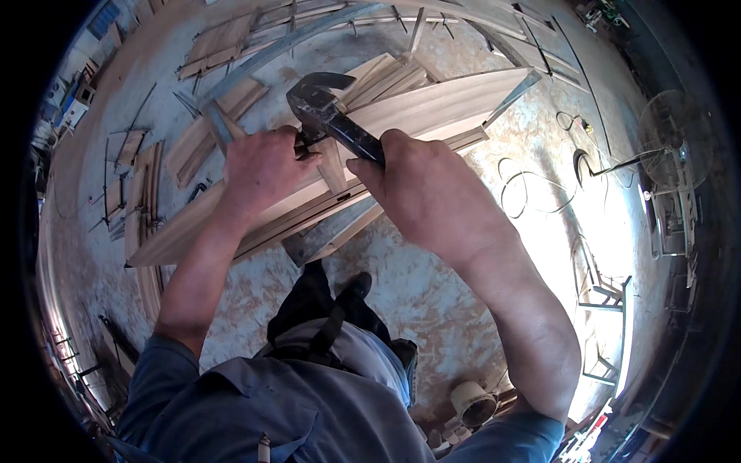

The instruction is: The person assembles a wooden frame by hand, using a hammer to drive nails into pre-drilled holes. They handle multiple wooden planks and a hammer, moving between a workbench and the floor to position and secure the components.

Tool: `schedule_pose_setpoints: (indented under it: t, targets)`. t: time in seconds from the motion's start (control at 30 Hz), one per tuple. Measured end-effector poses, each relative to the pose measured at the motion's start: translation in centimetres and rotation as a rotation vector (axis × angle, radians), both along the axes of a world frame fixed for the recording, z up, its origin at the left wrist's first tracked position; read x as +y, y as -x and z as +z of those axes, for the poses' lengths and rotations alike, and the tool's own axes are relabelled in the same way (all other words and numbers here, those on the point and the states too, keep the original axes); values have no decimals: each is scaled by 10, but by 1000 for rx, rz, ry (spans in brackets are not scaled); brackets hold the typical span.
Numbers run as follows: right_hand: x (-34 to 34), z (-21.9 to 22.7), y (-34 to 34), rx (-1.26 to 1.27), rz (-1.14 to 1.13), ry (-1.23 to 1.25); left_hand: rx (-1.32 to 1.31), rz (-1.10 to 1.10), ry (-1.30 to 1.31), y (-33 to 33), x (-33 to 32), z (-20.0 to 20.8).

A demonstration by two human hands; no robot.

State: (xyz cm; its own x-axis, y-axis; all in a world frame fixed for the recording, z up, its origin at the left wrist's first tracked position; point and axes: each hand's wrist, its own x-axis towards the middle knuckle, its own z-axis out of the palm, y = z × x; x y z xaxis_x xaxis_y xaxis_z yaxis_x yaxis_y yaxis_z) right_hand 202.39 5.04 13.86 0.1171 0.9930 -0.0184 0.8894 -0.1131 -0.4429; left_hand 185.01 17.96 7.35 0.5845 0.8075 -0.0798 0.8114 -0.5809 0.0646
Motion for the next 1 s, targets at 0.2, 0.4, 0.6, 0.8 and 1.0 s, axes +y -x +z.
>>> schedule_pose_setpoints:
  t: [0.2, 0.4, 0.6, 0.8, 1.0]
  targets:
    - [-2, 34, 6, 167, -55, -51, -10, 7, -37, 5, -1, -4]
    - [4, 20, -3, 26, 20, 66, -21, 1, -77, 2, -5, -1]
    - [7, 9, -6, 57, 7, 97, 4, 13, -48, 2, -2, 0]
    - [7, 8, -6, 146, -21, 90, 4, 2, -44, 2, -4, 1]
    - [38, 7, -23, 27, -167, -20, -20, -26, -66, 6, -2, 0]
